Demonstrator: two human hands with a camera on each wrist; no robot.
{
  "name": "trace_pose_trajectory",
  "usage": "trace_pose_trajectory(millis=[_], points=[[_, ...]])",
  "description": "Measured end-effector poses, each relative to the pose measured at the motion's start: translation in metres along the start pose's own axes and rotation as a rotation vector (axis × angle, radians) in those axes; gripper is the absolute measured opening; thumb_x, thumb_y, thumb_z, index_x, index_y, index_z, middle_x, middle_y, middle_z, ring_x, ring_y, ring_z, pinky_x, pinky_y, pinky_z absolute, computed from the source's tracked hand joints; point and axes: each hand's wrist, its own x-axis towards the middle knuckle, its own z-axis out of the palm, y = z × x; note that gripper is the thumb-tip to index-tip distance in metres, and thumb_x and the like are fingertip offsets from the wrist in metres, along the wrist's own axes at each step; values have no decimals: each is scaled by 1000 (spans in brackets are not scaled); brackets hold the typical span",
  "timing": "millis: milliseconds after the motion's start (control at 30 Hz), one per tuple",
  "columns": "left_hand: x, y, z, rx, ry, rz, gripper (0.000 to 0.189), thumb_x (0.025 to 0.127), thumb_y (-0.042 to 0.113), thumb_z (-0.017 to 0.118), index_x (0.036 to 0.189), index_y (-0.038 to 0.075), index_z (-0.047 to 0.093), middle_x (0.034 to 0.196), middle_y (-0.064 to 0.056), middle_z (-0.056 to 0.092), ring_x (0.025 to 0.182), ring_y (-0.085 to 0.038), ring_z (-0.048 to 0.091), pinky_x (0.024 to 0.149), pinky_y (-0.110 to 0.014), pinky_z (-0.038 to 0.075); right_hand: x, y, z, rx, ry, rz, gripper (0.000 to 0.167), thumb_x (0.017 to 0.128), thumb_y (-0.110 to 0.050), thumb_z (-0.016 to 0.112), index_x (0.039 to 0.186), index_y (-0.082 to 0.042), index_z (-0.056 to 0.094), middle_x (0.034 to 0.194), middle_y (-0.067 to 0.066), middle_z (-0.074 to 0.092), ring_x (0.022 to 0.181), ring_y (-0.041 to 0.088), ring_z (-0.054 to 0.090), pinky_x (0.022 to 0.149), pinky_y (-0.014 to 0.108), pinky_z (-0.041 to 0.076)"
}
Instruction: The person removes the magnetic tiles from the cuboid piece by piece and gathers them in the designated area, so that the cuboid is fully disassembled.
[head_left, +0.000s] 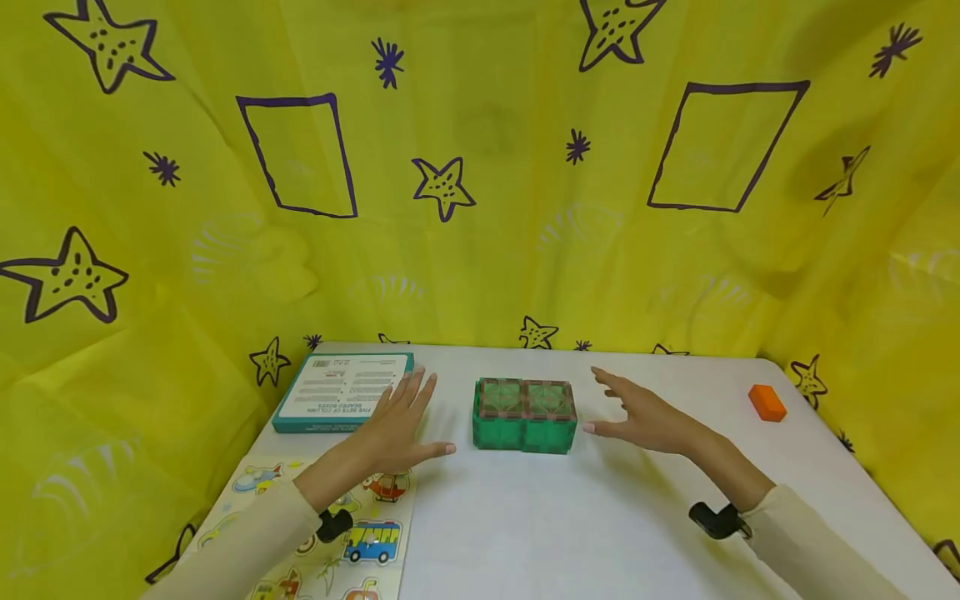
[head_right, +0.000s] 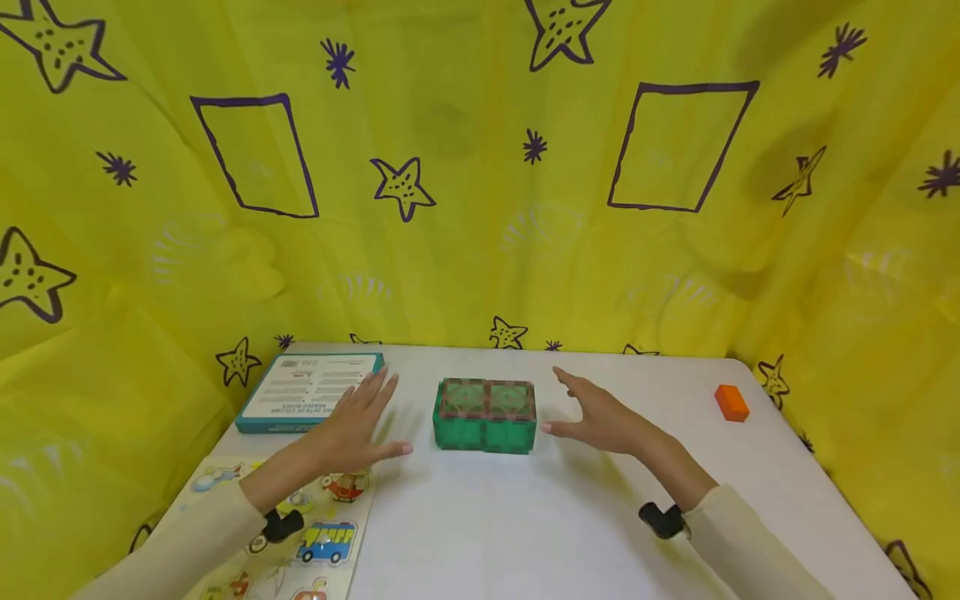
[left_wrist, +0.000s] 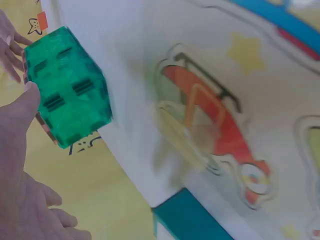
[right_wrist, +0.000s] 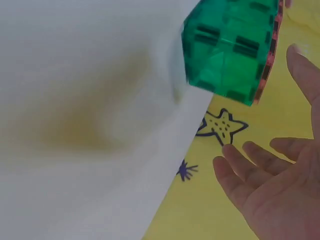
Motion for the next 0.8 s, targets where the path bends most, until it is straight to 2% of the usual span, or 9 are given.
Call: trace_pose_trajectory(millis=[133, 300, 567, 800], points=[[17, 11, -4, -87, -24, 61, 112, 96, 64, 69, 170, 5, 10, 176, -20, 8, 162, -42, 11, 128, -63, 17, 17, -8, 4, 20, -17, -27, 101, 95, -52, 77, 168, -6, 23, 167, 24, 33, 148, 47, 43, 111, 69, 42], [35, 25, -6, -196, -102, 109, 107, 98, 58, 70, 170, 7, 11, 177, -15, 9, 163, -34, 14, 129, -54, 22, 35, -17, 10, 28, -38, -57, 100, 93, -51, 80, 166, -5, 29, 163, 25, 39, 146, 47, 44, 111, 67, 43], [66, 39, -1, -188, -161, 132, 101, 100, 56, 68, 171, 10, 14, 177, -15, 10, 163, -35, 15, 128, -56, 24, 51, -24, 14, -34, -106, -57, 97, 93, -42, 82, 163, 4, 33, 160, 27, 42, 145, 47, 44, 113, 63, 44], [76, 43, -3, -209, -234, 124, 92, 102, 55, 64, 170, 10, 21, 175, -16, 19, 161, -35, 22, 128, -53, 27, 57, -30, 11, -88, -152, -58, 92, 94, -38, 82, 160, 8, 36, 153, 29, 42, 138, 45, 48, 109, 59, 47]])
